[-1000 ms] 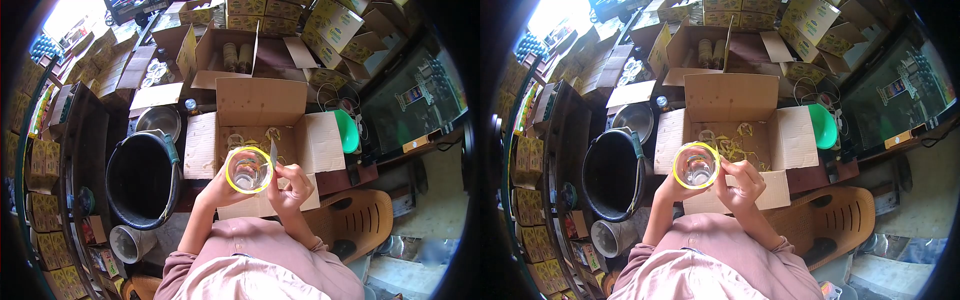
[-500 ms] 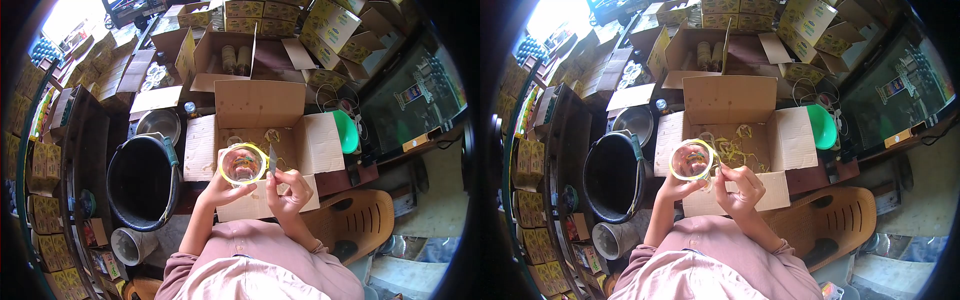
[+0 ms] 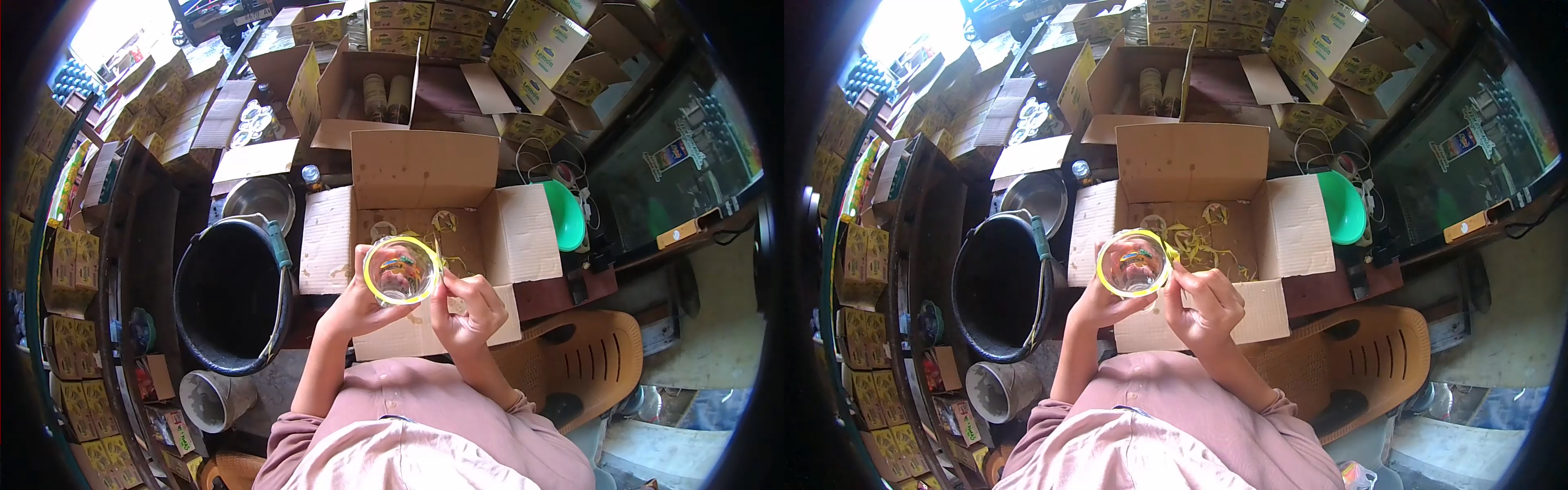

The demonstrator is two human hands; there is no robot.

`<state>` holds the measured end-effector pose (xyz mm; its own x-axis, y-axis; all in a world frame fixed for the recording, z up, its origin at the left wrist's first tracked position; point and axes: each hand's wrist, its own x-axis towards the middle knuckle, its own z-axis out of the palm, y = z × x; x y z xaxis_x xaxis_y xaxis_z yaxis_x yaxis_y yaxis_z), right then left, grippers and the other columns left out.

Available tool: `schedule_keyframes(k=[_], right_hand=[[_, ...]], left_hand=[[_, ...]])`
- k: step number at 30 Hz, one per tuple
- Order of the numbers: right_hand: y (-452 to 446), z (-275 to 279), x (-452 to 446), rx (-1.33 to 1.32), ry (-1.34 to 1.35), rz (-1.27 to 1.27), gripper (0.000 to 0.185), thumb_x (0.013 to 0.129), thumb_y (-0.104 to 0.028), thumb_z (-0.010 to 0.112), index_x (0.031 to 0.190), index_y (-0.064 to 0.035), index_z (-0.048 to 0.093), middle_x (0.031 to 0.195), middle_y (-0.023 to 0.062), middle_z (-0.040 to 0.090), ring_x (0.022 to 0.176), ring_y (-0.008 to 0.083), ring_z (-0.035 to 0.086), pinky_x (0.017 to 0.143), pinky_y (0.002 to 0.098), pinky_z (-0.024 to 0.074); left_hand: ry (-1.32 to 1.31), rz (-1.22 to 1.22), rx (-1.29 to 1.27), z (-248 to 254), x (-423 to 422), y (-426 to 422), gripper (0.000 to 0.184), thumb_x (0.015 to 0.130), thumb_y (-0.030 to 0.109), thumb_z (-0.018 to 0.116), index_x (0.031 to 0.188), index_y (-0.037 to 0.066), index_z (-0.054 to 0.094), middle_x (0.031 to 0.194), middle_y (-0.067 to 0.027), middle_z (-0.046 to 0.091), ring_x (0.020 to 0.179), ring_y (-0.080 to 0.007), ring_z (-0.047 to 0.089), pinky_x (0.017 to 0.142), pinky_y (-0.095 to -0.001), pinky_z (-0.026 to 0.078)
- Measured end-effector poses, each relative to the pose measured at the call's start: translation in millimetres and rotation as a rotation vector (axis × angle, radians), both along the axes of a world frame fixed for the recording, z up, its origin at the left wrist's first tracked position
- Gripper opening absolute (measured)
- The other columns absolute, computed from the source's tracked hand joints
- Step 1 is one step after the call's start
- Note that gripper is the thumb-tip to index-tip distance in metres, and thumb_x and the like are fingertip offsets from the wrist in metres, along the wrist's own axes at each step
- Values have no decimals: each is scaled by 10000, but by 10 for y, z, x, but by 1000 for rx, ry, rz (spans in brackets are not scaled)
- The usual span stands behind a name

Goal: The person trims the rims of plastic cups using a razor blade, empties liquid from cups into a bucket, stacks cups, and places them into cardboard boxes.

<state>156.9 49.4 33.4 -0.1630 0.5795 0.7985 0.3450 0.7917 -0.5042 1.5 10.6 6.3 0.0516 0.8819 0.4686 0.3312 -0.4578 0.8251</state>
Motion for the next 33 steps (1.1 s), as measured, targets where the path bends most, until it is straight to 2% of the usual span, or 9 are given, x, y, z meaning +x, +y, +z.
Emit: schedule_keyframes(k=[5,9,11,14,15,33], right_hand=[[57,12,18,-112,22,45,173,638,56,661,796,-10,634,638,71,577,531,150,567,484,241,451],[65,20,36,-225,82,91,161,655,61,651,801,-5,633,664,82,605,557,149,603,504,230,475],[57,17,37,-214,84,58,155,661,61,650,801,-2,632,667,84,609,565,149,612,511,226,481],[57,14,22,-194,81,28,144,665,56,653,796,-1,631,663,84,609,559,147,609,513,225,481],[56,11,13,-189,79,23,141,665,53,655,793,-1,630,660,84,608,554,146,606,512,225,479],[-31,-39,2,-61,19,-34,131,638,49,664,728,-20,597,650,70,595,537,154,575,491,241,459]], left_hand=[[18,-23,20,-7,4,-4,664,674,45,724,1178,18,292,1135,-131,388,987,-221,527,799,-303,499],[-140,-44,-42,-70,14,34,682,675,43,721,1181,32,264,1142,-136,433,1004,-215,526,821,-300,477],[-242,-63,-58,-127,18,67,681,678,33,710,1202,32,275,1148,-136,436,1027,-214,514,846,-308,458],[-200,-21,-91,-161,22,76,695,685,15,687,1245,36,277,1169,-143,429,1073,-215,485,883,-325,422],[-277,-69,-56,-141,55,88,712,687,-9,662,1279,37,269,1189,-144,416,1100,-218,463,906,-335,397],[-172,54,-78,-144,67,-1,712,679,12,679,1255,29,261,1168,-136,421,1022,-221,511,857,-328,423]])
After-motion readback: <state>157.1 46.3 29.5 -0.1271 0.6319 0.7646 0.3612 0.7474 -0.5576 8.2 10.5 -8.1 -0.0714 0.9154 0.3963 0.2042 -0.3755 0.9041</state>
